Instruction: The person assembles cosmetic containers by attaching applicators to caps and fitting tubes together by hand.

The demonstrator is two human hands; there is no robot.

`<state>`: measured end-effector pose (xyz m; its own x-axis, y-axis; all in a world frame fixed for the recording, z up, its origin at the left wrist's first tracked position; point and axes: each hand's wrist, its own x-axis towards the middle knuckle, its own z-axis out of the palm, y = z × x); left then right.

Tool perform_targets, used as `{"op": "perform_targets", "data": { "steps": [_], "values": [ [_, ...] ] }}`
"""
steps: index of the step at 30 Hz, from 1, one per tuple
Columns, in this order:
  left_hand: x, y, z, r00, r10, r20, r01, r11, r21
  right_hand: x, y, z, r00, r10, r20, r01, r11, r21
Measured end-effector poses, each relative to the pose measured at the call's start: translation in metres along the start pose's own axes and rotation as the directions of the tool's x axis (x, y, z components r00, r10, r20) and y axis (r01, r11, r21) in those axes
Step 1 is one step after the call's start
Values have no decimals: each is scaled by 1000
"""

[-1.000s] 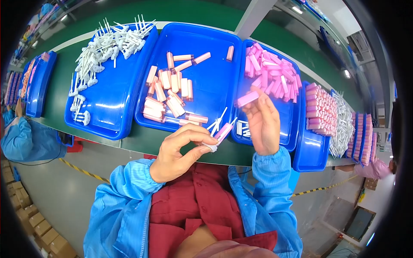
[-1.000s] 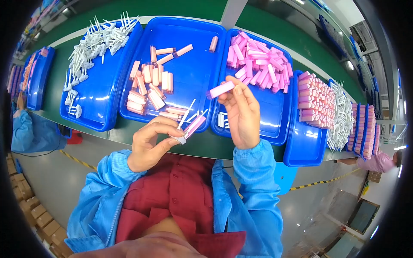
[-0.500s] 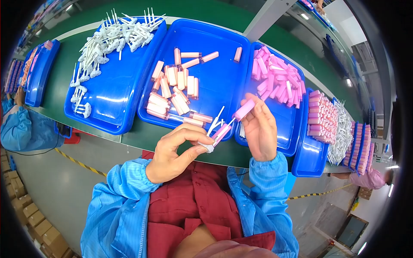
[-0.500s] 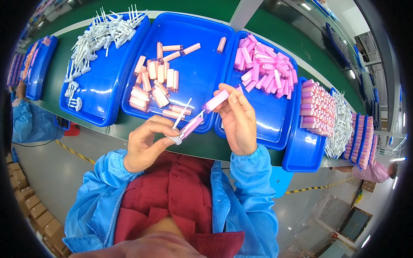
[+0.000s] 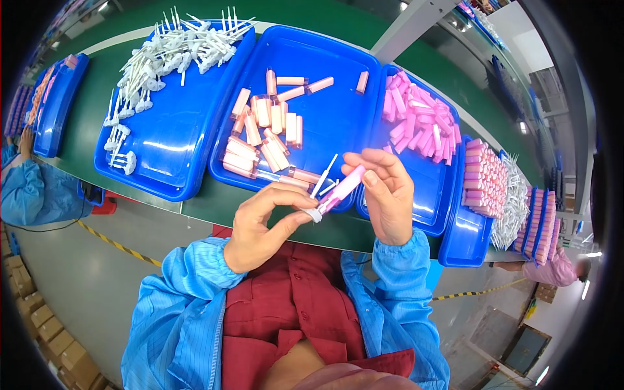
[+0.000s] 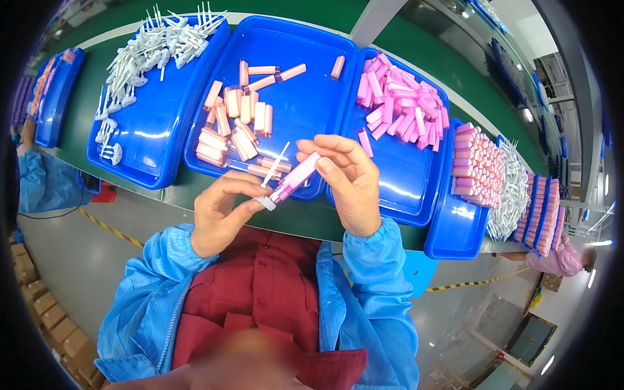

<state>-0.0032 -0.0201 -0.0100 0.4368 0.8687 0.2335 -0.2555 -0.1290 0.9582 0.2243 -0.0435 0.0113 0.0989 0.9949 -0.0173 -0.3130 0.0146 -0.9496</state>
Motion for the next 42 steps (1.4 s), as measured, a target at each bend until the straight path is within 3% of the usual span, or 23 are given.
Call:
{"op": "perform_targets", "data": {
  "steps": [5, 9, 10, 12, 15, 17, 20, 21, 24, 25, 26, 27, 28, 29, 33, 36, 42],
  "values": [
    [-3, -4, -6, 999, -8, -52, 5, 998, -55, -9, 13, 25, 996, -81, 48, 84, 994, -73],
    [-5, -4, -16, 998, 18, -63, -19, 1000, -14, -3, 17, 32, 994, 10, 113, -1, 997, -78],
    [-5, -4, -18, 997, 6, -72, -7, 1000, -11, 7, 11, 30, 991, -31, 132, 66, 961, -268],
    [-8, -6, -22, 993, -65, -103, 61, 997, -38, 37, -3, 26, 977, -99, 189, 195, 773, -603],
    [-9, -6, -24, 993, -70, -94, 70, 998, -4, 103, 6, 16, 899, -302, 317, 408, 319, -855],
    [-7, -5, -24, 996, -38, -81, 41, 998, 38, 140, 19, 10, 812, -365, 455, 480, -25, -877],
    [-8, -2, -30, 996, 2, -89, 7, 995, 100, 157, 32, 6, 808, -223, 546, 464, -331, -822],
    [-9, -1, -32, 995, 21, -95, -9, 992, 125, 155, 32, 9, 807, -189, 559, 475, -354, -806],
    [-7, 3, -37, 993, 74, -92, -55, 978, 202, 132, 21, 14, 903, -49, 427, 404, -244, -882],
    [-6, 5, -37, 992, 90, -84, -69, 972, 226, 122, 13, 15, 919, -90, 383, 384, -8, -923],
    [-5, 6, -37, 992, 106, -63, -87, 964, 252, 113, 7, 19, 969, -90, 231, 248, 337, -908],
    [-5, 7, -36, 992, 121, -40, -106, 955, 276, 102, 1, 24, 996, -36, 79, 84, 639, -764],
    [-4, 9, -36, 991, 134, -16, -124, 946, 300, 91, -7, 30, 997, 64, -51, -82, 857, -509],
    [-3, 12, -34, 990, 139, 11, -136, 941, 311, 79, -20, 41, 989, 112, -94, -139, 922, -363],
    [3, 18, -27, 980, 167, 106, -193, 923, 332, 47, -13, 40, 976, 183, -118, -206, 955, -216],
    [4, 18, -24, 975, 176, 137, -214, 915, 341, 39, -2, 30, 983, 137, -123, -159, 967, -199],
    [6, 20, -20, 972, 156, 178, -215, 897, 386, 28, -3, 33, 986, 91, -139, -130, 942, -308]
  ]
}}
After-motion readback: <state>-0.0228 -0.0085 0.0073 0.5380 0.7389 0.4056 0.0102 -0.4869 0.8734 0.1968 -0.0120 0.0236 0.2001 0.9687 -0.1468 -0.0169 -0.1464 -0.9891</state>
